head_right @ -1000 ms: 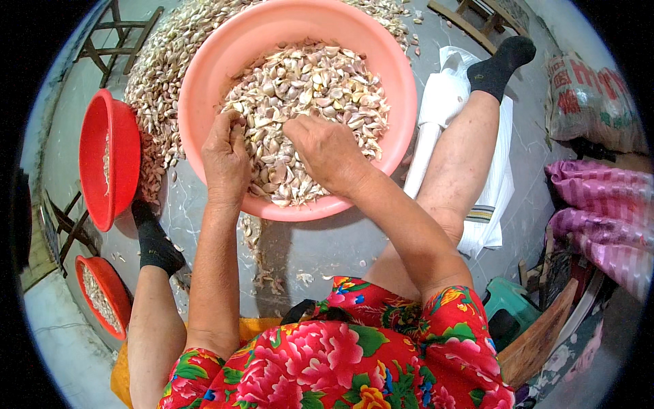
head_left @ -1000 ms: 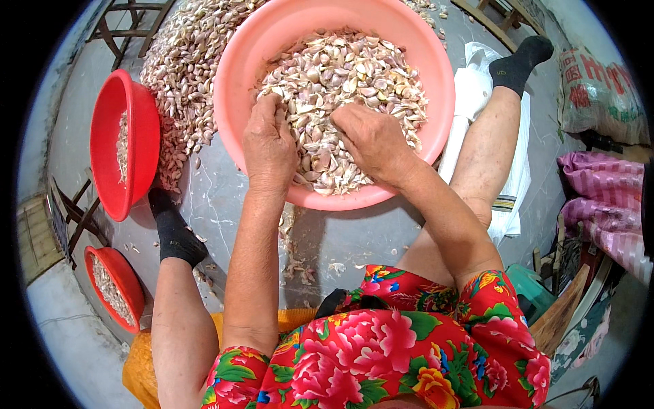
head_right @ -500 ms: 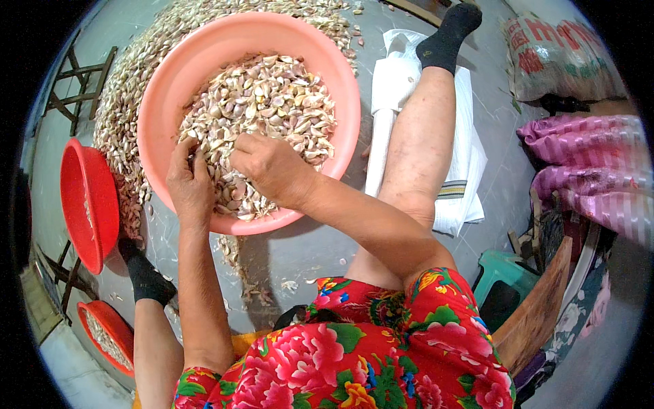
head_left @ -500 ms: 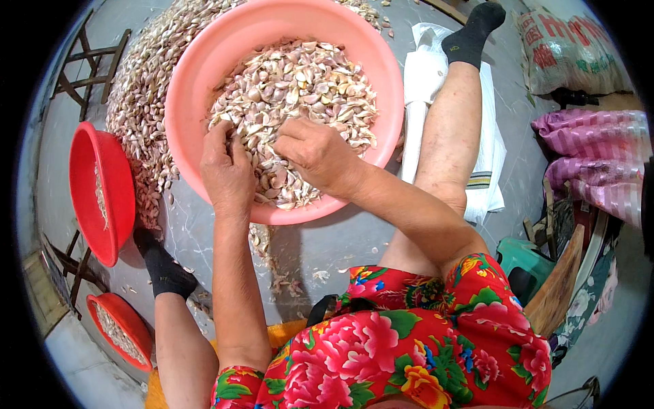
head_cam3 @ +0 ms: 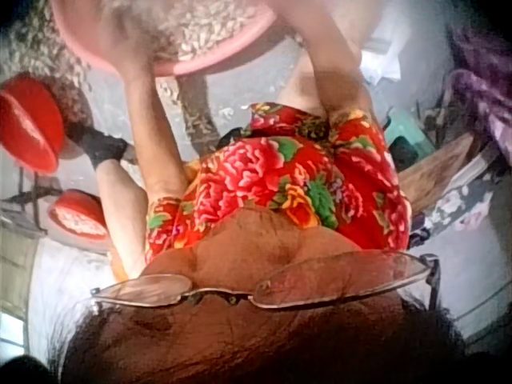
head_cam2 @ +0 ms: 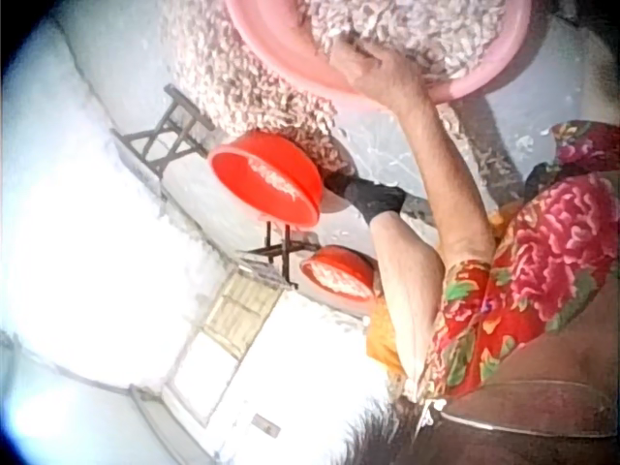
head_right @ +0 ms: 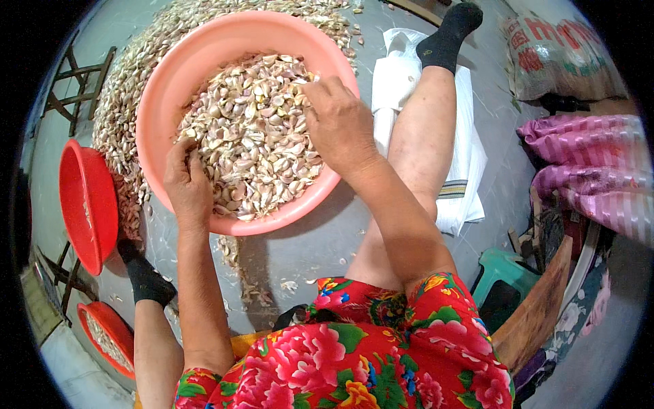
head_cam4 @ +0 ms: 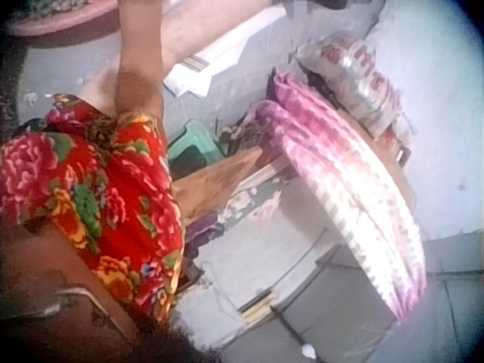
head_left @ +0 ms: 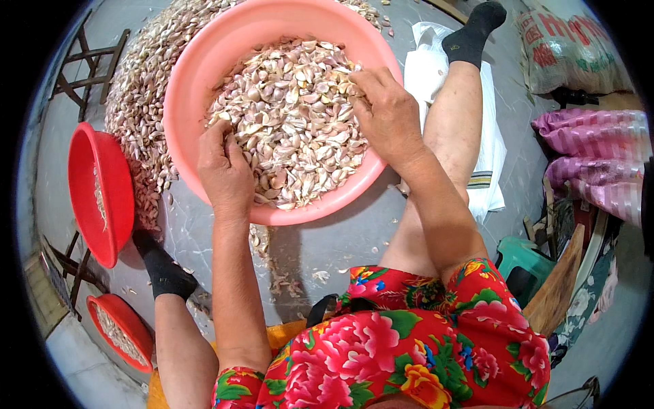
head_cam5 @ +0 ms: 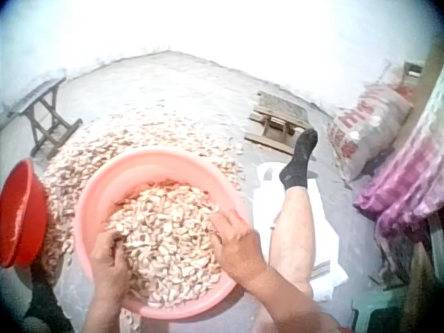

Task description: The person is peeling garlic cloves by hand, placing the peeled cloves into a pink bowl and collecting the skins in red basins.

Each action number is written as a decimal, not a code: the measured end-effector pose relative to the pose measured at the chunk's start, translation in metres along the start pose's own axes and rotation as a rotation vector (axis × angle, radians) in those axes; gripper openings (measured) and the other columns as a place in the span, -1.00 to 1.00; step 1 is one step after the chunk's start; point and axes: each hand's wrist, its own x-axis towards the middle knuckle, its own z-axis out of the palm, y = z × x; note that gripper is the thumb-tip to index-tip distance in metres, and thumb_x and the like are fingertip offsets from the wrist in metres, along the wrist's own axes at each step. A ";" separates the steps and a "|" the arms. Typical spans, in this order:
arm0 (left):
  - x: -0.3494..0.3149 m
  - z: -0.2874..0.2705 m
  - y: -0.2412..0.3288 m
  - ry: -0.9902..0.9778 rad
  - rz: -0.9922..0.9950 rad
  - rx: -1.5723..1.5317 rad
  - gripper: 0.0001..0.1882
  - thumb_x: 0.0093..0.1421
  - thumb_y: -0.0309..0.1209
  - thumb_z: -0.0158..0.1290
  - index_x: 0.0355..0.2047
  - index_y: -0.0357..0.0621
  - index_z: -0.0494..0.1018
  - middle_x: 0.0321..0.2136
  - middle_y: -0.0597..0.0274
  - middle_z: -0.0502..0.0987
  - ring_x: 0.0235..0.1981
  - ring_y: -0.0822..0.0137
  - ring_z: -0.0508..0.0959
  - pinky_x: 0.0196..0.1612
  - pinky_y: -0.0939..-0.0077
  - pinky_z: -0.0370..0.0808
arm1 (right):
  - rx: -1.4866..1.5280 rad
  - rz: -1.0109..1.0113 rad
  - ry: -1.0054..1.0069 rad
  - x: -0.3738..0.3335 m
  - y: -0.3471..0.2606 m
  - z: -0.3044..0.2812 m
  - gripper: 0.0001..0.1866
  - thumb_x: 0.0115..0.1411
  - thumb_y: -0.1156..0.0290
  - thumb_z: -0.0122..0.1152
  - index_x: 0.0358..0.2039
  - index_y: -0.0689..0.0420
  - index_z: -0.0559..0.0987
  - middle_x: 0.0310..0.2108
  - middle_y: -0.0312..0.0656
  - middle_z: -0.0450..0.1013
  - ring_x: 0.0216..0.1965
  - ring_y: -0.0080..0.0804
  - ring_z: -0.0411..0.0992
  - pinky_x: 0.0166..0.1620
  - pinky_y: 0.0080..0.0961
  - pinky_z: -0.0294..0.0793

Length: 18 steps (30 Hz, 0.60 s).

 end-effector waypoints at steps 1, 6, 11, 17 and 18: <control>0.001 0.000 0.001 0.001 -0.003 0.002 -0.75 0.33 -0.60 -0.03 -0.01 -0.34 0.51 -0.12 -0.01 0.62 -0.04 0.16 0.60 0.11 0.34 0.48 | -0.037 -0.023 -0.037 -0.001 0.001 -0.001 -0.87 0.18 0.53 0.18 -0.24 0.14 0.52 -0.25 -0.05 0.47 -0.23 0.01 0.56 -0.18 -0.10 0.57; 0.002 0.002 0.004 -0.009 -0.021 0.006 -0.76 0.32 -0.60 -0.02 -0.03 -0.34 0.51 -0.13 -0.02 0.61 -0.04 0.12 0.59 0.10 0.32 0.48 | 0.076 -0.118 -0.127 -0.004 -0.010 0.033 -0.92 0.16 0.59 0.12 -0.31 0.20 0.49 -0.33 0.01 0.46 -0.30 0.03 0.56 -0.24 -0.12 0.59; 0.001 0.001 0.003 0.008 0.004 0.026 -0.77 0.33 -0.58 -0.02 -0.04 -0.34 0.51 -0.14 0.00 0.61 -0.05 0.12 0.59 0.09 0.31 0.48 | 0.235 -0.323 -0.100 -0.010 -0.040 0.052 -0.94 0.12 0.61 0.09 -0.37 0.19 0.46 -0.44 -0.02 0.43 -0.33 -0.01 0.56 -0.28 -0.17 0.58; 0.001 0.000 0.006 0.037 0.016 0.014 -0.79 0.32 -0.58 0.00 -0.08 -0.33 0.52 -0.19 0.01 0.59 -0.09 0.11 0.59 0.06 0.30 0.49 | 0.451 -0.192 -0.111 -0.017 -0.049 0.046 -0.76 0.16 0.60 0.27 -0.13 0.19 0.60 -0.33 -0.11 0.58 -0.35 -0.24 0.61 -0.31 -0.36 0.59; 0.001 -0.001 0.006 0.050 0.011 0.007 -0.80 0.32 -0.58 0.00 -0.09 -0.33 0.53 -0.19 0.01 0.59 -0.10 0.11 0.59 0.05 0.30 0.49 | 0.508 -0.100 -0.162 -0.011 -0.050 0.035 -0.76 0.18 0.58 0.26 -0.12 0.21 0.59 -0.30 -0.08 0.60 -0.35 -0.22 0.62 -0.30 -0.38 0.61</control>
